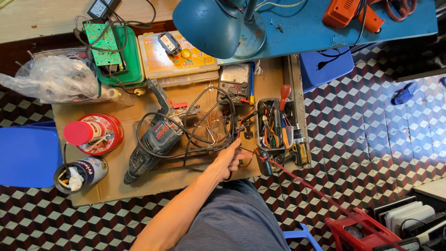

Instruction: The person works at a cluttered workbench, stripping and twisting wires, using a multimeter to test connections, and handling a small white electrical plug. They use a cordless drill to remove screws from the plug, then reassemble it and continue manipulating wires with pliers and a screwdriver.

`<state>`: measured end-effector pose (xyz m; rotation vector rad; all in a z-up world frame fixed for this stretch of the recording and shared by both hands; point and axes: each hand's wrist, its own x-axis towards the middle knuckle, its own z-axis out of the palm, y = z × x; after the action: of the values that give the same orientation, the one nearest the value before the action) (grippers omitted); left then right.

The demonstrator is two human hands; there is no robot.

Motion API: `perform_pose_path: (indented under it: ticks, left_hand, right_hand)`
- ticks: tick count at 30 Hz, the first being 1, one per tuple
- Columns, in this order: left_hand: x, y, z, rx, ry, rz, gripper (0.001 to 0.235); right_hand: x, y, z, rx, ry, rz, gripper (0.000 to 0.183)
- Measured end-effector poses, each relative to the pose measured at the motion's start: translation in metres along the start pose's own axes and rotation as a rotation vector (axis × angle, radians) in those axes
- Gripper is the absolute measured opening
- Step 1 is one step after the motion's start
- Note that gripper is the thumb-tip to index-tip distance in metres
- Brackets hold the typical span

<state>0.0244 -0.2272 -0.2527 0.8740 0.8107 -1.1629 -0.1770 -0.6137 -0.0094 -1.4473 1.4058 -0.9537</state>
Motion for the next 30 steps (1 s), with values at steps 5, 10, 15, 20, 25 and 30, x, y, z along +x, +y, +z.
perform_pose_path:
  ticks: [5, 10, 15, 20, 25, 30]
  left_hand:
    - [0.001, 0.011, 0.0, 0.031, -0.002, 0.127, 0.019]
    - [-0.076, 0.011, 0.01, 0.604, -0.04, 0.593, 0.031]
    - [-0.156, 0.029, 0.031, 0.712, -0.158, 0.686, 0.034]
    - [-0.185, 0.037, 0.034, 0.719, -0.101, 0.726, 0.034]
    - [-0.196, 0.03, 0.005, 0.639, 0.079, 0.705, 0.033]
    - [-0.193, 0.036, -0.02, 0.698, 0.288, 0.701, 0.037]
  right_hand:
    - [-0.031, -0.018, 0.03, 0.071, -0.076, -0.084, 0.023]
    - [-0.074, -0.065, 0.047, 0.257, -0.435, -0.168, 0.023]
    - [-0.13, -0.069, 0.121, 0.103, -0.886, 0.045, 0.024]
    - [-0.182, -0.001, 0.186, -0.147, -0.968, 0.423, 0.021]
    - [-0.162, 0.025, 0.192, -0.272, -0.897, 0.167, 0.028]
    - [-0.142, 0.072, 0.263, -0.628, -0.9, -0.412, 0.033]
